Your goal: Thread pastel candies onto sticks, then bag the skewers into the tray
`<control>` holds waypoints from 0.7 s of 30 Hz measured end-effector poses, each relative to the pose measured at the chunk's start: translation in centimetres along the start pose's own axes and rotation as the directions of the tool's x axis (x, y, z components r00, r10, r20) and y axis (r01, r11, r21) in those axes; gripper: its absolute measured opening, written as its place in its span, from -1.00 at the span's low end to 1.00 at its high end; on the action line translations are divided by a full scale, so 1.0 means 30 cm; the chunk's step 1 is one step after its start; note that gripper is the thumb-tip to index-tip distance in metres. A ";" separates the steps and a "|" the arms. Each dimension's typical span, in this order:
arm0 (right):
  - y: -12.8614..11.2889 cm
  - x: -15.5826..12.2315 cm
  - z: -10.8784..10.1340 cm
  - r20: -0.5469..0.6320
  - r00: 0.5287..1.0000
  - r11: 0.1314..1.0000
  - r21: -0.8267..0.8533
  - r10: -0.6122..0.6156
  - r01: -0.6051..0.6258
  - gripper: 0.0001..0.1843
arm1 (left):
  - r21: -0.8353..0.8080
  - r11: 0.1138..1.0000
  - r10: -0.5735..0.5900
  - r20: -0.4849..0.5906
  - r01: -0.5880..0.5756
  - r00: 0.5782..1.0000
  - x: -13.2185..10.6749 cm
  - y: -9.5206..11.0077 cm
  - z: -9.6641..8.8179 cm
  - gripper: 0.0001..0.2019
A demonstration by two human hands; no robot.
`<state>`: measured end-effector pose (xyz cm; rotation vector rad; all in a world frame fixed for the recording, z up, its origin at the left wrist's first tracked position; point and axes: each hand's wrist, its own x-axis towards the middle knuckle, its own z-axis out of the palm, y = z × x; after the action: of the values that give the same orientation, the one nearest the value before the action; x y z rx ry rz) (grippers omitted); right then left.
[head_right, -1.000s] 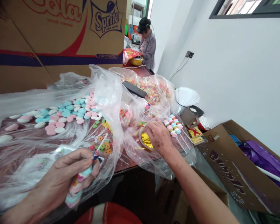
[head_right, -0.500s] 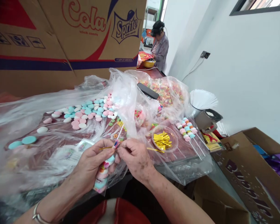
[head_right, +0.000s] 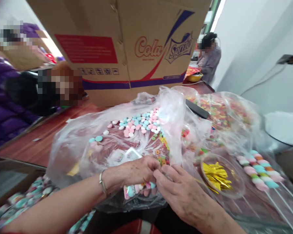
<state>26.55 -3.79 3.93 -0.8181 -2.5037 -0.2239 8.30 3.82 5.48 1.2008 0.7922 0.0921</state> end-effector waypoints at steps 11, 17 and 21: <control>0.013 0.055 -0.023 0.208 0.973 0.965 0.261 -0.096 0.039 -0.78 | 0.112 0.986 -0.159 0.448 0.121 0.880 -0.012 -0.012 -0.061 -0.76; 0.023 0.014 0.040 0.295 0.955 0.979 0.202 -0.040 -0.022 -0.75 | 0.170 0.976 -0.193 0.355 0.139 0.915 -0.016 -0.027 -0.055 -0.90; 0.006 -0.008 0.064 0.244 0.969 0.998 0.064 -0.034 0.019 -0.74 | 0.236 0.966 -0.165 0.246 0.106 0.955 -0.015 -0.037 -0.044 -0.90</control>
<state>26.07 -3.19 2.16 -0.8316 -2.7383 -0.0562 6.82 4.23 4.57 1.3307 0.6591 -0.2722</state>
